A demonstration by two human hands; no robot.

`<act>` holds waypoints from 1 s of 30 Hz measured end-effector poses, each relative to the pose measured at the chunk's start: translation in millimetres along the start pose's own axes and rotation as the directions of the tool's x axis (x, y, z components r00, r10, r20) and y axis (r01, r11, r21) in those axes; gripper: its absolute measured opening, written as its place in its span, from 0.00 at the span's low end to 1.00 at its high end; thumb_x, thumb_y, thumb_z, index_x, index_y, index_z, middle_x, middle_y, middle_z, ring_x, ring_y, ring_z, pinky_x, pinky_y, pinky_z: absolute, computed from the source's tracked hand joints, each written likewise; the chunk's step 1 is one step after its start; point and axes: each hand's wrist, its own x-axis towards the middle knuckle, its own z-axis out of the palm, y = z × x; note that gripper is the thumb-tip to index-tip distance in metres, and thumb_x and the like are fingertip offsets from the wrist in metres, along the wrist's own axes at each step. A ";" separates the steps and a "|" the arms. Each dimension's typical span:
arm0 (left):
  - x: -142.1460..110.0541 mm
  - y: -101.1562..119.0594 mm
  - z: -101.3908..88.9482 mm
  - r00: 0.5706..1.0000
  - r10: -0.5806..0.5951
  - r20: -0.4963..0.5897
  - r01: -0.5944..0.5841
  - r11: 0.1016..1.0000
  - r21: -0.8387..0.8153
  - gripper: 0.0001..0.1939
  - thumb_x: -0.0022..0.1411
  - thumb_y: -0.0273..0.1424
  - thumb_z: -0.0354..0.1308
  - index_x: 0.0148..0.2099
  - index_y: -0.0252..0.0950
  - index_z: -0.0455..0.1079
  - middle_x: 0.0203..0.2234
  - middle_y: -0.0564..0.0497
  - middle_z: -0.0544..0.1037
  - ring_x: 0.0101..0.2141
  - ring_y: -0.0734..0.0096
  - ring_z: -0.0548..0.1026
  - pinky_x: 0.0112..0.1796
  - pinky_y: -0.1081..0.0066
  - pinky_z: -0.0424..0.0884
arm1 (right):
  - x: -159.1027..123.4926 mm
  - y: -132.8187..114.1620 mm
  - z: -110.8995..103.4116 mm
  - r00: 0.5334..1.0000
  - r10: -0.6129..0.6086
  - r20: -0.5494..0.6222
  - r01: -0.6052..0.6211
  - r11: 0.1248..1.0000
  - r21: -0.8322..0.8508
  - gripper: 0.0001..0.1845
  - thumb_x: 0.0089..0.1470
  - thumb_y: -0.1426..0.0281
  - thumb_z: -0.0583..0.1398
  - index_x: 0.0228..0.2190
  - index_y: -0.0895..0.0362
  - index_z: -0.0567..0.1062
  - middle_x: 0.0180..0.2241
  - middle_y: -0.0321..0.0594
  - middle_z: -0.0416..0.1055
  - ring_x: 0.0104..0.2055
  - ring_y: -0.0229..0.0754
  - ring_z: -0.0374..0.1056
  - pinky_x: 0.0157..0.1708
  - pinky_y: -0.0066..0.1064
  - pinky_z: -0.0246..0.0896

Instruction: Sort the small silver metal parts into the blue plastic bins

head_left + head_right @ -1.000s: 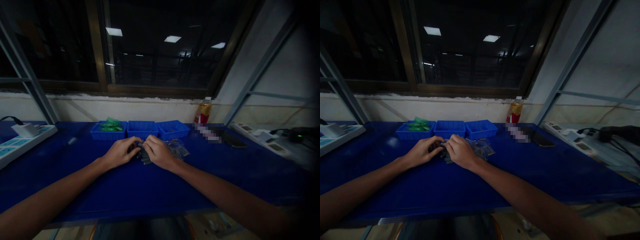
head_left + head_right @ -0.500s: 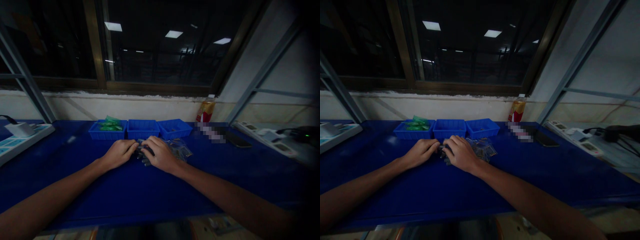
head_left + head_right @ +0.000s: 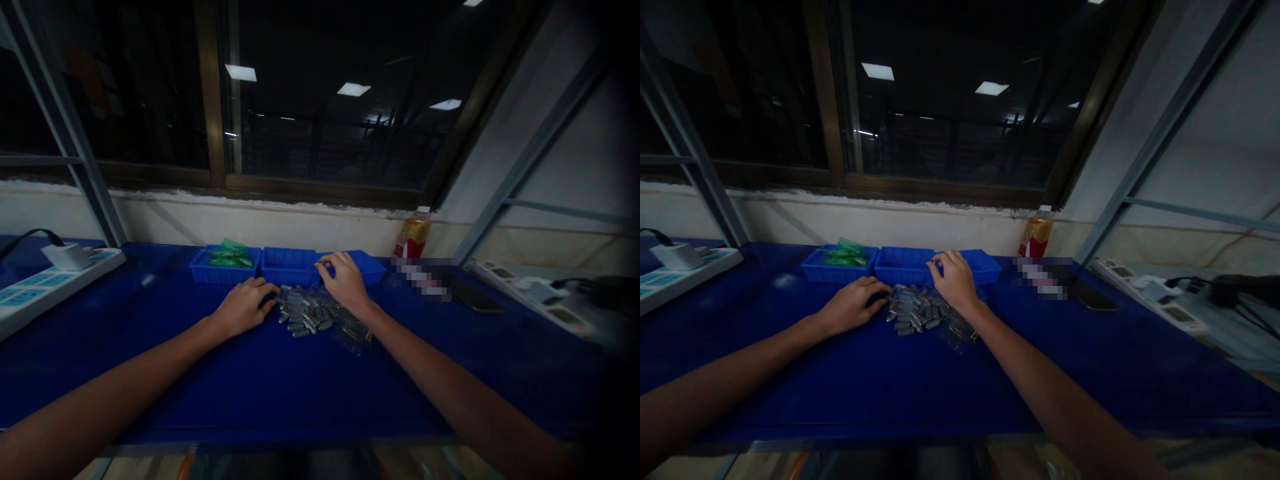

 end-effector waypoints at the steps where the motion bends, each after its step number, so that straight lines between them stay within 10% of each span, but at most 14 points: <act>1: -0.1 0.3 -0.5 1.000 -0.014 0.013 0.014 1.000 0.019 0.12 0.61 0.35 0.49 0.45 0.40 0.67 0.38 0.48 0.73 0.41 0.61 0.70 0.41 0.62 0.66 | -0.5 1.7 2.6 1.000 0.000 0.030 0.001 1.000 -0.025 0.09 0.53 0.66 0.55 0.30 0.58 0.72 0.29 0.43 0.68 0.35 0.44 0.62 0.37 0.36 0.57; 15: 0.7 -4.1 -3.5 0.998 0.038 0.055 -0.038 0.999 -0.001 0.05 0.59 0.29 0.50 0.37 0.37 0.66 0.33 0.49 0.73 0.36 0.65 0.70 0.38 0.66 0.65 | -25.6 -44.3 -7.9 0.966 -0.143 0.213 0.114 0.983 0.142 0.09 0.54 0.66 0.55 0.33 0.56 0.73 0.33 0.41 0.69 0.39 0.43 0.62 0.41 0.39 0.57; 22: 1.4 3.0 -13.6 0.990 -0.039 -0.135 0.008 0.975 -0.221 0.04 0.62 0.29 0.47 0.39 0.36 0.61 0.30 0.50 0.71 0.33 0.68 0.69 0.35 0.68 0.65 | -28.9 -53.4 -9.8 0.950 -0.173 0.258 0.146 0.982 0.121 0.15 0.52 0.65 0.57 0.42 0.57 0.68 0.36 0.43 0.69 0.40 0.44 0.61 0.41 0.38 0.56; 30: -3.3 27.5 -14.4 0.994 0.016 -0.107 -0.057 0.920 -0.388 0.06 0.64 0.30 0.44 0.35 0.36 0.59 0.27 0.53 0.70 0.30 0.73 0.69 0.33 0.73 0.64 | -31.4 -67.9 -14.7 0.913 -0.274 0.303 0.262 0.962 0.081 0.08 0.54 0.68 0.55 0.36 0.57 0.69 0.34 0.42 0.67 0.38 0.43 0.60 0.37 0.35 0.55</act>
